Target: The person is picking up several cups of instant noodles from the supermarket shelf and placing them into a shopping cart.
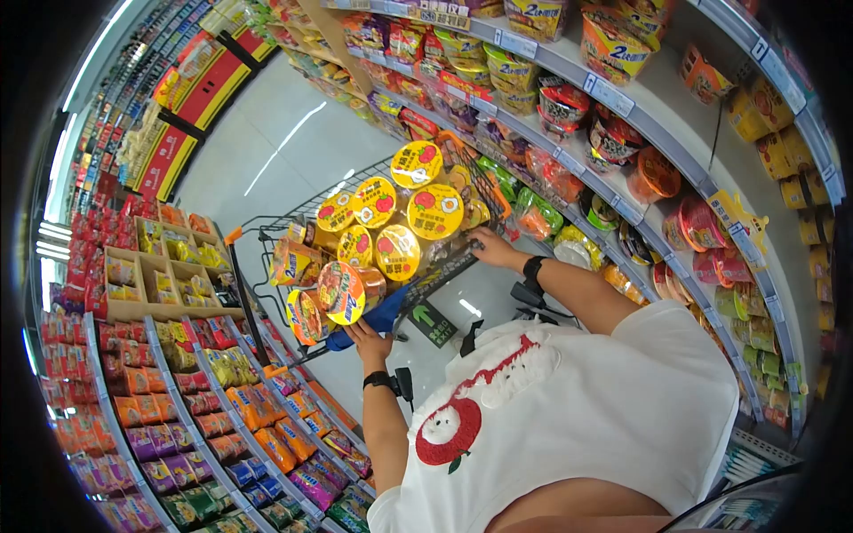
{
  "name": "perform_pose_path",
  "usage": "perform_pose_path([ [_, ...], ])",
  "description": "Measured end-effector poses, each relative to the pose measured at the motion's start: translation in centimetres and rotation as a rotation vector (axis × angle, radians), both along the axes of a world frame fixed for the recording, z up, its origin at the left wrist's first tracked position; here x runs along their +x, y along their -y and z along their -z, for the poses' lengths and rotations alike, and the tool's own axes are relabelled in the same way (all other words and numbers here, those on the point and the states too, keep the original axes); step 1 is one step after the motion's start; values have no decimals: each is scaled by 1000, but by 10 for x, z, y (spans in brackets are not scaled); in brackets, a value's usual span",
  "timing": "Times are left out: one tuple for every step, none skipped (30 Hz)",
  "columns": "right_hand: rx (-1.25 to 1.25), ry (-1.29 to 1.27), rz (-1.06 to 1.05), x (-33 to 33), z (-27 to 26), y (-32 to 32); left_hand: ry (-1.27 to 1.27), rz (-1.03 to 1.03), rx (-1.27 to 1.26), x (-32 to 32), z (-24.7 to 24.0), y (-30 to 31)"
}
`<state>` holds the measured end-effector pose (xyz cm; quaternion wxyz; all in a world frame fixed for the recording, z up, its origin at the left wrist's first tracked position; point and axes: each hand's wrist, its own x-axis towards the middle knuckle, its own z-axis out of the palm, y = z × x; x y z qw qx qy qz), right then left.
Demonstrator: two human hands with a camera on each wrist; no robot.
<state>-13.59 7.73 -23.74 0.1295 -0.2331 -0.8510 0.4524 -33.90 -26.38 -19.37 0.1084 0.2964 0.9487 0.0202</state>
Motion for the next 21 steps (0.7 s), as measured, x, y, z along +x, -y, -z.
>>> perform_pose_path([
  [6, -18, -17, 1, -2, -1, -7, 0, 3, 2, 2, 0],
  [-8, -49, 3, 1, -5, 0, 6, -22, -30, 2, 4, -1],
  [-21, -35, -6, 1, -4, -1, 18, -44, -61, 1, 5, -2],
  [-32, -20, -15, 1, -3, -1, 50, -48, -40, 1, 4, -3],
  [-69, -19, -33, 1, -1, -4, 82, -50, -19, 0, 4, -4],
  [-97, 3, -58, 0, 4, -7, 96, -44, -55, -1, 2, -4],
  [-130, 28, -80, 0, 3, -8, 175, -53, -72, -2, -5, -5],
  [-133, 21, -106, 1, 8, -11, 116, -34, -84, -1, -6, -6],
  [-139, 16, -131, 1, 10, -12, 58, -15, -98, -4, 5, 1],
  [-139, 28, -149, 1, 12, -13, 47, 9, -114, -11, 16, 4],
  [-140, 42, -167, 2, 9, -13, 83, 26, -143, -14, 16, 4],
  [-143, 56, -184, 2, 6, -13, 119, 45, -174, -18, 15, 4],
  [-157, 69, -213, 1, 3, -15, 155, 64, -206, -22, 15, 4],
  [-172, 85, -241, 3, 0, -16, 164, 87, -250, -24, 12, 2],
  [-190, 101, -270, 4, 0, -17, 172, 74, -251, -24, 11, 1],
  [-183, 154, -299, 1, -2, -19, 178, 62, -253, -25, 9, 1],
  [-168, 181, -307, -2, -1, -20, 180, 51, -255, -26, 0, -1],
  [-150, 207, -314, -5, 1, -21, 171, 27, -235, -25, -9, -3],
  [-130, 236, -321, -7, 3, -22, 164, 2, -213, -22, -17, -5],
  [-99, 241, -316, -8, 5, -20, 159, -24, -189, -20, -21, -6],
  [-96, 239, -320, -6, 0, -18, 144, -13, -158, -22, -18, -5],
])
